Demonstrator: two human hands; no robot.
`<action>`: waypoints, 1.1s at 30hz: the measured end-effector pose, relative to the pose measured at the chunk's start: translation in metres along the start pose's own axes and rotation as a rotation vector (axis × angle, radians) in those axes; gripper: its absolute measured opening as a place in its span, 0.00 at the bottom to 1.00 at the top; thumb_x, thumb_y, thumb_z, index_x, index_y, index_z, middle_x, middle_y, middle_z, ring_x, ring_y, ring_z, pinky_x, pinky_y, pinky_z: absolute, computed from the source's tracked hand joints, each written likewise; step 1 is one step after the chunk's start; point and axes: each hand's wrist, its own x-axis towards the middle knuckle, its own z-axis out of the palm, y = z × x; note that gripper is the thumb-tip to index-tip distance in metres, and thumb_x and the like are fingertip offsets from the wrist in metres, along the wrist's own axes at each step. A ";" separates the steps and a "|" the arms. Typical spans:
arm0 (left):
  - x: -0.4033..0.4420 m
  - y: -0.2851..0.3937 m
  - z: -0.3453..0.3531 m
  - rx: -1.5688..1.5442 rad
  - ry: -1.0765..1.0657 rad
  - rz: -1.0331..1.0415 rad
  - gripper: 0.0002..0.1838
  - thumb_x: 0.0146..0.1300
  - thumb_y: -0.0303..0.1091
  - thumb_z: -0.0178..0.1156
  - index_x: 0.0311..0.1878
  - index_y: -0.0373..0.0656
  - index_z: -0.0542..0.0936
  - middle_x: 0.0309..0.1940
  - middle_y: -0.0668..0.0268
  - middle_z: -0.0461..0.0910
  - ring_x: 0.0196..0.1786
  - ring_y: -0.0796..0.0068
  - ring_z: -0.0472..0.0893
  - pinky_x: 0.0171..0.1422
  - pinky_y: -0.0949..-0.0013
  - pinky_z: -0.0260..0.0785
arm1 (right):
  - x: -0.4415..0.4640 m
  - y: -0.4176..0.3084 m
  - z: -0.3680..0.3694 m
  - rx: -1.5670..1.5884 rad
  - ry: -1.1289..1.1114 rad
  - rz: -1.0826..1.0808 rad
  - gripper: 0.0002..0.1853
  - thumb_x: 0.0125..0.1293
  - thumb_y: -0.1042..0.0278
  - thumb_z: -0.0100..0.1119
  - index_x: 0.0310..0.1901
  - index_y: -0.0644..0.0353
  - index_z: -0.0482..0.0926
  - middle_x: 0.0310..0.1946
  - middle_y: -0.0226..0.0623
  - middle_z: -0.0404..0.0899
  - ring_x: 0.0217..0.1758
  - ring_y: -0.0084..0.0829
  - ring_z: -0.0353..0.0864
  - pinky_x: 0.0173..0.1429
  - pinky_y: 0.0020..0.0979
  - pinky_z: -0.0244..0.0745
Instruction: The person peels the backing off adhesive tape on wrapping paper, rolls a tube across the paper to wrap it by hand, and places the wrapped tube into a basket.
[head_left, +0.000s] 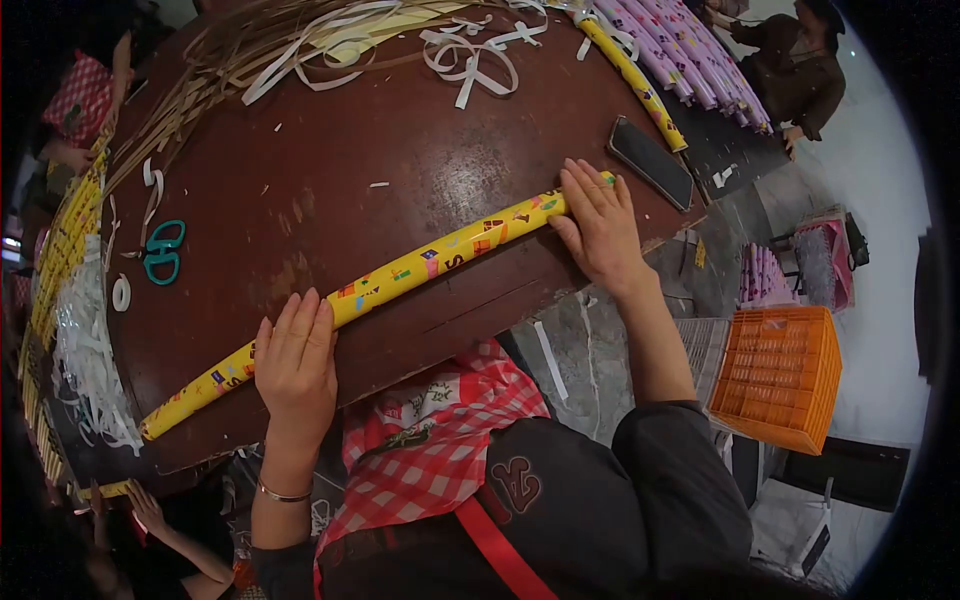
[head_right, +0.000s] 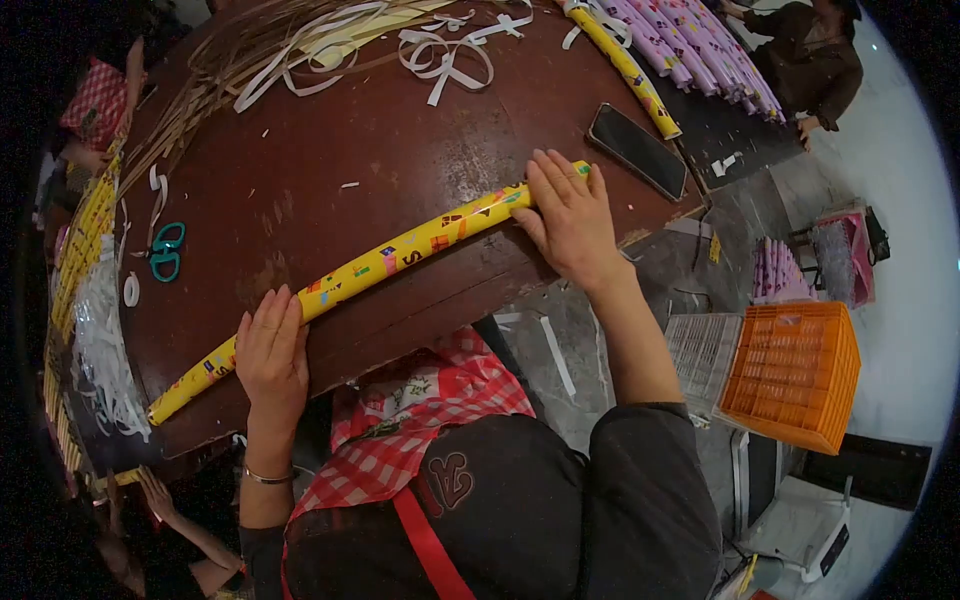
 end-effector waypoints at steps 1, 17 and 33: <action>-0.001 0.000 -0.001 0.004 0.010 0.001 0.18 0.59 0.26 0.65 0.55 0.43 0.82 0.57 0.60 0.80 0.61 0.60 0.79 0.65 0.50 0.67 | -0.002 0.004 -0.002 -0.022 -0.016 0.025 0.29 0.66 0.53 0.60 0.63 0.63 0.71 0.67 0.42 0.70 0.72 0.42 0.66 0.72 0.57 0.55; -0.008 0.007 -0.014 -0.042 0.007 -0.104 0.22 0.55 0.27 0.67 0.55 0.45 0.79 0.53 0.61 0.78 0.59 0.58 0.79 0.65 0.47 0.66 | 0.032 -0.076 -0.012 0.394 -0.046 -0.382 0.29 0.50 0.64 0.72 0.55 0.59 0.77 0.50 0.41 0.77 0.54 0.43 0.76 0.57 0.43 0.72; 0.005 0.050 -0.001 -0.030 -0.199 -0.098 0.43 0.52 0.44 0.70 0.71 0.40 0.66 0.71 0.58 0.64 0.73 0.57 0.64 0.73 0.42 0.51 | 0.024 -0.070 -0.004 0.395 0.038 -0.384 0.26 0.50 0.68 0.71 0.54 0.56 0.80 0.40 0.36 0.76 0.42 0.38 0.76 0.46 0.40 0.71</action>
